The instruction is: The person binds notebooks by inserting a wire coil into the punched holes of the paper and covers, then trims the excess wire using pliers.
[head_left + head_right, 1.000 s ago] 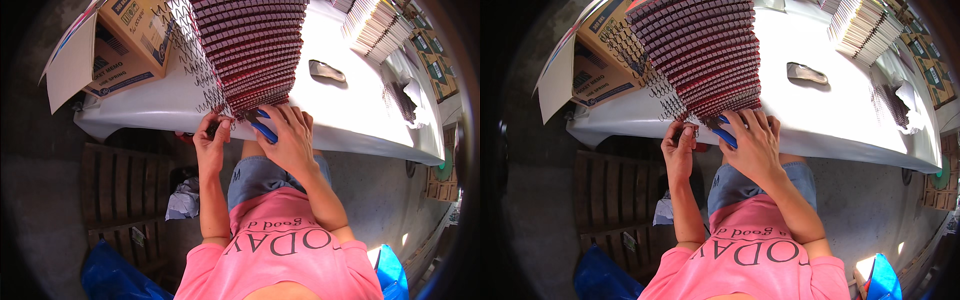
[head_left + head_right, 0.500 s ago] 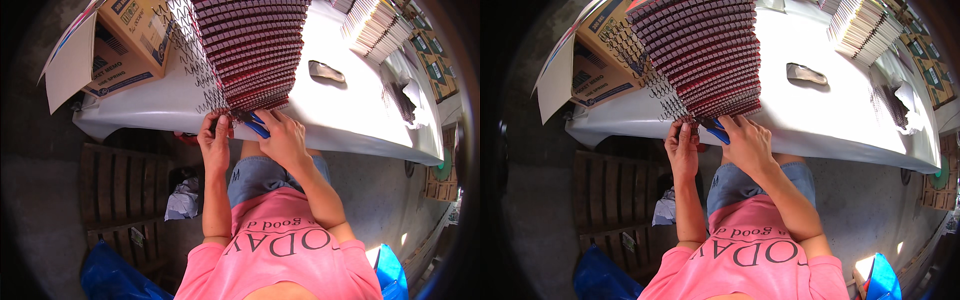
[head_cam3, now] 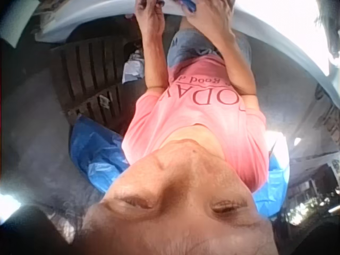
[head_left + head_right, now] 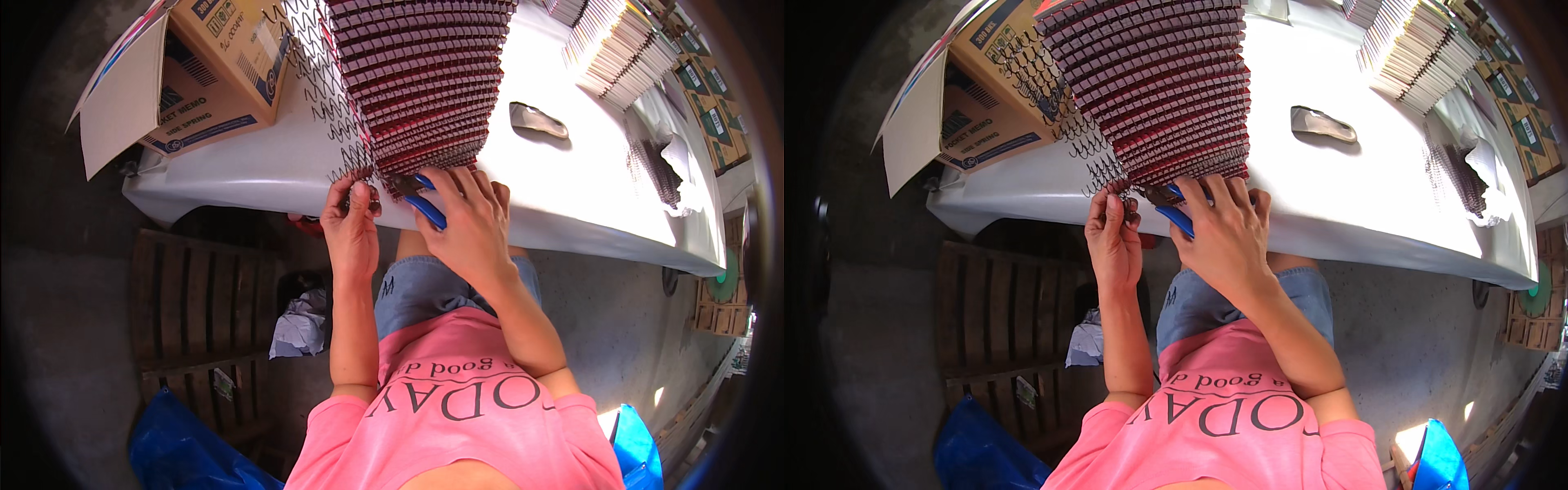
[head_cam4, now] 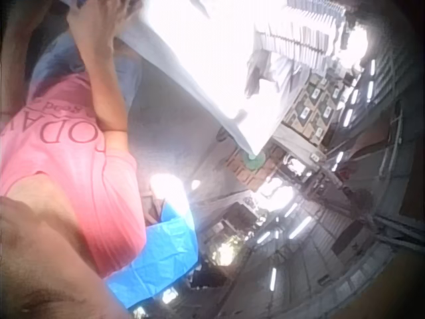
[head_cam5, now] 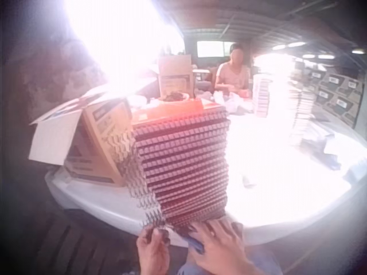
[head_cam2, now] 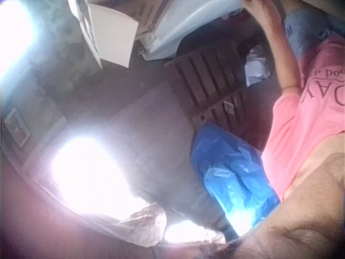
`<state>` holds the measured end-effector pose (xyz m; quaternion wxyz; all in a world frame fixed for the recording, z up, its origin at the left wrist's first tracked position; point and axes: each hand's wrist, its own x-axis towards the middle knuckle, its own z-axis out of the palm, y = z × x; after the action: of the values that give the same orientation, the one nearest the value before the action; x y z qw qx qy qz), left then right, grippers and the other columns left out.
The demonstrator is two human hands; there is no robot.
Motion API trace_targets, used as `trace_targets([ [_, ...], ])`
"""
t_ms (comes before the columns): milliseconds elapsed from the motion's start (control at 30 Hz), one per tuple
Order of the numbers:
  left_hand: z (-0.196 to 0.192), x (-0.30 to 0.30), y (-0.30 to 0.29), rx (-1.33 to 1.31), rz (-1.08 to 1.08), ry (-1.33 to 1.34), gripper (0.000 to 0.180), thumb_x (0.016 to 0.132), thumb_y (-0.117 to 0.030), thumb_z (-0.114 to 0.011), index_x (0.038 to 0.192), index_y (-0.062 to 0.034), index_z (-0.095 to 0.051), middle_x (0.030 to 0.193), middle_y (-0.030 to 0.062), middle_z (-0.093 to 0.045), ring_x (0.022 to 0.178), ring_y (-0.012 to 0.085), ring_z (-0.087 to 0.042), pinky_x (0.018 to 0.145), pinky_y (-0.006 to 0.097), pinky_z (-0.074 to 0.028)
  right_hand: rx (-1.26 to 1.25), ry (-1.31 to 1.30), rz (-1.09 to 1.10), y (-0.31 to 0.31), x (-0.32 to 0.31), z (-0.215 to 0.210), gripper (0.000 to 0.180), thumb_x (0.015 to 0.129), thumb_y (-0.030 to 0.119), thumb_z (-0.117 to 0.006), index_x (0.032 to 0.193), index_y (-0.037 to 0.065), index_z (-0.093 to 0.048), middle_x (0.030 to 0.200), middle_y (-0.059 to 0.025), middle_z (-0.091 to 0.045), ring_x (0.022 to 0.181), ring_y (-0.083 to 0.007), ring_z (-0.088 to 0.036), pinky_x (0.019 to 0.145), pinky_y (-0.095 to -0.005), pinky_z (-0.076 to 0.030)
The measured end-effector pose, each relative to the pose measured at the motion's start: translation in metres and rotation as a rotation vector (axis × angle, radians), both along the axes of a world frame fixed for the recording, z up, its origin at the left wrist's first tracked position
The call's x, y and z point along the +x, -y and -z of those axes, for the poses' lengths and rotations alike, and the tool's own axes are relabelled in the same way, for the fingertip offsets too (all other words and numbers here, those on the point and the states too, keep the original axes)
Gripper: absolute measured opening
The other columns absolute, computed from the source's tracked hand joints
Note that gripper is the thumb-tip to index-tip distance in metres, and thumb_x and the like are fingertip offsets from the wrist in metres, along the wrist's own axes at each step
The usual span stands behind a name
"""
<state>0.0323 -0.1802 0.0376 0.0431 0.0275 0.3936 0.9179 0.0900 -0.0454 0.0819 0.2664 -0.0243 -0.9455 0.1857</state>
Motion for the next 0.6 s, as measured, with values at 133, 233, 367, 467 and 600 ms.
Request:
trace_targets([
  [133, 0.002, -0.004, -0.001, -0.094, -0.061, -0.061, 0.027, 0.088, -0.019, -0.067, 0.104, 0.0002, -0.056, 0.083, 0.0029, -0.058, 0.070, 0.0087, -0.050, 0.062, 0.023, -0.041, 0.078, 0.020, 0.023, 0.008, 0.002, -0.004, 0.047, 0.065, 0.021, -0.075, 0.109, 0.016, -0.060, 0.095, -0.0017, -0.055, 0.093, -0.0213, -0.054, 0.078, -0.0411, -0.037],
  [233, 0.004, -0.002, -0.003, -0.166, -0.089, -0.111, 0.024, 0.091, -0.019, -0.064, 0.103, -0.0004, -0.056, 0.084, 0.0025, -0.057, 0.070, 0.0087, -0.050, 0.061, 0.023, -0.040, 0.067, 0.024, 0.040, 0.005, 0.008, -0.007, 0.045, 0.066, 0.021, -0.074, 0.109, 0.016, -0.060, 0.096, -0.0021, -0.055, 0.093, -0.0217, -0.054, 0.077, -0.0416, -0.037],
  [367, 0.003, -0.004, -0.003, -0.163, -0.072, -0.137, 0.025, 0.091, -0.020, -0.064, 0.104, -0.0003, -0.056, 0.082, 0.0023, -0.056, 0.069, 0.0084, -0.049, 0.059, 0.023, -0.039, 0.049, 0.081, 0.081, 0.003, 0.008, -0.014, 0.042, 0.069, 0.020, -0.072, 0.109, 0.014, -0.061, 0.097, -0.0027, -0.060, 0.094, -0.0246, -0.057, 0.081, -0.0398, -0.041],
  [467, 0.003, -0.003, 0.000, -0.214, -0.085, -0.113, 0.027, 0.090, -0.021, -0.065, 0.104, 0.0002, -0.056, 0.084, 0.0027, -0.057, 0.069, 0.0083, -0.049, 0.059, 0.023, -0.039, 0.050, 0.055, 0.042, 0.007, 0.003, -0.011, 0.041, 0.069, 0.020, -0.072, 0.108, 0.013, -0.061, 0.098, -0.0033, -0.060, 0.095, -0.0245, -0.058, 0.080, -0.0400, -0.041],
  [600, 0.002, -0.002, -0.001, -0.225, -0.074, -0.116, 0.027, 0.090, -0.021, -0.065, 0.104, 0.0006, -0.057, 0.084, 0.0031, -0.058, 0.069, 0.0082, -0.049, 0.059, 0.023, -0.039, 0.028, 0.074, 0.025, 0.007, -0.001, -0.009, 0.040, 0.068, 0.018, -0.073, 0.105, 0.013, -0.061, 0.093, -0.0047, -0.059, 0.088, -0.0259, -0.060, 0.074, -0.0426, -0.044],
])
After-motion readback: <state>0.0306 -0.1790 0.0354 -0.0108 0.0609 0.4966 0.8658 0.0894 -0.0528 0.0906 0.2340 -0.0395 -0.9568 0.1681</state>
